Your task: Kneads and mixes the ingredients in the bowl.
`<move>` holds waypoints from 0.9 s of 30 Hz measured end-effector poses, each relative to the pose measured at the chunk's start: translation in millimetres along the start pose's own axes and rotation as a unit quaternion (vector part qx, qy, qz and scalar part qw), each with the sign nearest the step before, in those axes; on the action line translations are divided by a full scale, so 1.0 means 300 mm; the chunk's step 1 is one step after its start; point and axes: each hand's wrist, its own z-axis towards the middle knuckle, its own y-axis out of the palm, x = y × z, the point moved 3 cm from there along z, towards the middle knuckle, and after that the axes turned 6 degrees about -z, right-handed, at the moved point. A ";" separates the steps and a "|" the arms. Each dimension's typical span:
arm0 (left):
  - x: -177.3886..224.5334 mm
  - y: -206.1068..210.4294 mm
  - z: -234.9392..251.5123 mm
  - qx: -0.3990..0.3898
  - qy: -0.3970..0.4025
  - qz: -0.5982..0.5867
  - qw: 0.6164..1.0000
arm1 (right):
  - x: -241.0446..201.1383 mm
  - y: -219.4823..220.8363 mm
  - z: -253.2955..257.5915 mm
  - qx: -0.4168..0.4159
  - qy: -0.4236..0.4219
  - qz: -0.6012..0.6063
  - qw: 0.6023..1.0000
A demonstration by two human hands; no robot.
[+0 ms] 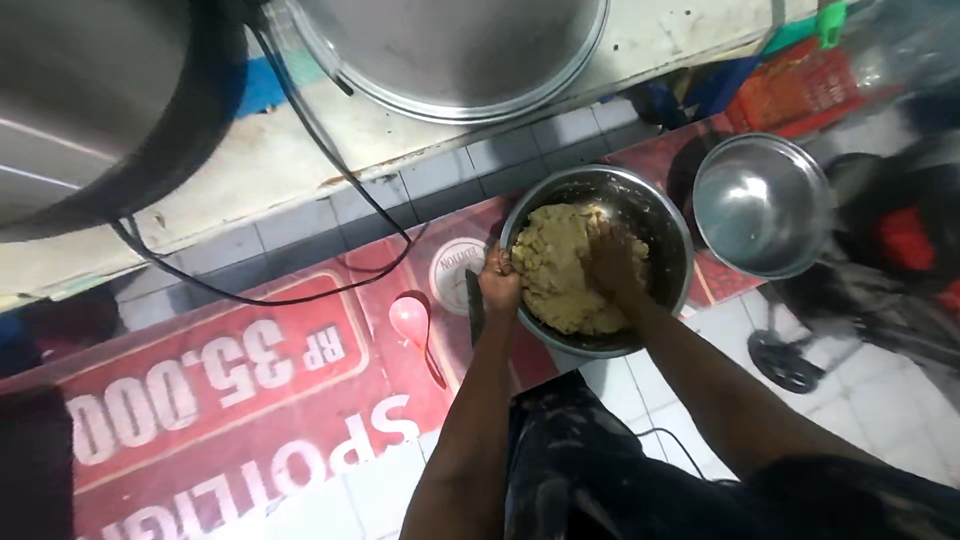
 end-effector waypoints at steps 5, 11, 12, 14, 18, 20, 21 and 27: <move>-0.017 0.006 -0.016 0.009 -0.019 0.013 1.000 | 0.005 -0.073 0.063 -0.128 -0.004 -0.002 0.992; -0.007 -0.005 -0.006 -0.011 -0.036 0.022 0.999 | -0.165 -0.054 -0.084 -0.096 0.027 0.022 0.995; -0.005 -0.003 -0.005 -0.008 -0.035 0.023 0.999 | -0.187 -0.027 -0.098 -0.109 0.035 0.011 0.993; -0.010 -0.004 -0.013 -0.003 -0.034 0.030 0.999 | -0.224 -0.017 -0.146 -0.155 0.051 0.011 0.987; -0.004 0.003 -0.004 0.007 -0.037 0.044 0.998 | -0.213 -0.067 -0.189 -0.263 0.023 0.002 0.964; -0.006 0.002 0.004 0.007 -0.038 0.047 0.998 | -0.170 -0.137 -0.182 -0.242 0.034 0.053 0.968; -0.008 0.003 0.009 0.007 -0.035 0.046 0.998 | -0.143 -0.184 -0.176 -0.212 0.054 0.104 0.970; -0.031 0.008 0.031 0.011 -0.033 0.048 0.998 | -0.070 -0.436 -0.240 -0.143 0.158 0.604 0.768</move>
